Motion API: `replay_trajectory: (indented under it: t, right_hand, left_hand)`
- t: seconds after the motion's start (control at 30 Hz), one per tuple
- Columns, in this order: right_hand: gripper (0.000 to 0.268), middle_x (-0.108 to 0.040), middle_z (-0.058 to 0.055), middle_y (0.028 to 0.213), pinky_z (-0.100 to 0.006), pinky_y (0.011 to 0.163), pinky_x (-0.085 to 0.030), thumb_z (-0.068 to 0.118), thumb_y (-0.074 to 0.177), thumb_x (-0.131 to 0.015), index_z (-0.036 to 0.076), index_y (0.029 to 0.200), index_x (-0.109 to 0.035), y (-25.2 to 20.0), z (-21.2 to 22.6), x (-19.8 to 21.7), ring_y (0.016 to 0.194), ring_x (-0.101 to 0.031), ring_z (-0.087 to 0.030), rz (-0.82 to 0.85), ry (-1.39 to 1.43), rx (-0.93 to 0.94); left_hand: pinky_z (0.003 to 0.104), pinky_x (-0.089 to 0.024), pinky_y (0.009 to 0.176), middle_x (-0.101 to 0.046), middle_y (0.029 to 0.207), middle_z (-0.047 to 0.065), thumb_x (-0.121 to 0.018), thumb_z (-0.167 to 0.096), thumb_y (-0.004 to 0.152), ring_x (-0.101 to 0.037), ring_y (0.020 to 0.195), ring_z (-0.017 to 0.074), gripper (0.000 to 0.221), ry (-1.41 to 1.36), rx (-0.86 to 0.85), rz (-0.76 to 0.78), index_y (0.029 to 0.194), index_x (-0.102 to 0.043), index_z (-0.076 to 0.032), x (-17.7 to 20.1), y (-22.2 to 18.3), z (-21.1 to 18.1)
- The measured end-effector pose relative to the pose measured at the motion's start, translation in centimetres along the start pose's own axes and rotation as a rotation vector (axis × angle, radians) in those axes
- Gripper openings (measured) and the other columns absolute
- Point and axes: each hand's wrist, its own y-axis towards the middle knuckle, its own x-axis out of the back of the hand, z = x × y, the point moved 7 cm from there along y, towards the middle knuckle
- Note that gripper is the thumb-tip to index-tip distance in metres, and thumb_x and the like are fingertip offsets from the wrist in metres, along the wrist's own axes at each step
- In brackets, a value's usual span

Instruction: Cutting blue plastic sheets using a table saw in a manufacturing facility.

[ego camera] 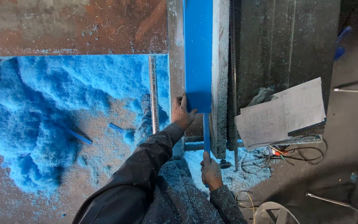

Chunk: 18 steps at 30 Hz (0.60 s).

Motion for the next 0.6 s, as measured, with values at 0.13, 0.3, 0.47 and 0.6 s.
replay_trajectory:
  t: [0.13,0.3,0.47,0.6]
  right_hand:
    - [0.062,-0.042,-0.003,0.049,-0.035,0.032,-0.031,0.063,0.097,-0.052,0.004,0.078,-0.057,1.1,0.3,0.2,0.031,-0.040,-0.016,-0.003,-0.016,0.008]
    - [0.061,-0.036,-0.002,0.050,-0.035,0.030,-0.027,0.063,0.098,-0.057,0.005,0.078,-0.052,2.1,1.9,-0.5,0.031,-0.031,-0.013,0.089,0.057,0.076]
    - [0.063,-0.041,-0.003,0.050,-0.036,0.030,-0.030,0.065,0.095,-0.055,0.004,0.078,-0.056,2.8,3.4,-0.8,0.031,-0.037,-0.016,0.026,0.024,0.033]
    - [0.064,-0.042,-0.002,0.051,-0.036,0.030,-0.032,0.067,0.093,-0.055,0.005,0.080,-0.056,3.2,4.7,-1.2,0.031,-0.039,-0.016,0.017,0.024,0.014]
  left_hand:
    - [0.048,-0.052,0.103,-0.042,0.135,0.025,-0.082,-0.028,0.087,-0.053,0.121,0.0411,0.099,0.027,0.093,0.064,0.163,-0.025,-0.002,-0.1,1.5,-0.2]
    - [0.049,-0.052,0.103,-0.040,0.138,0.025,-0.083,-0.029,0.087,-0.052,0.121,0.0420,0.102,0.032,0.087,0.069,0.164,-0.020,-0.004,-0.1,3.3,0.0]
    - [0.048,-0.055,0.101,-0.043,0.136,0.025,-0.083,-0.032,0.087,-0.055,0.119,0.0405,0.103,0.006,0.087,0.040,0.164,-0.019,-0.008,0.5,4.8,-0.1]
    - [0.049,-0.055,0.099,-0.046,0.133,0.025,-0.081,-0.039,0.089,-0.057,0.116,0.0407,0.103,0.048,0.097,0.063,0.165,-0.017,-0.011,0.7,5.9,0.2]
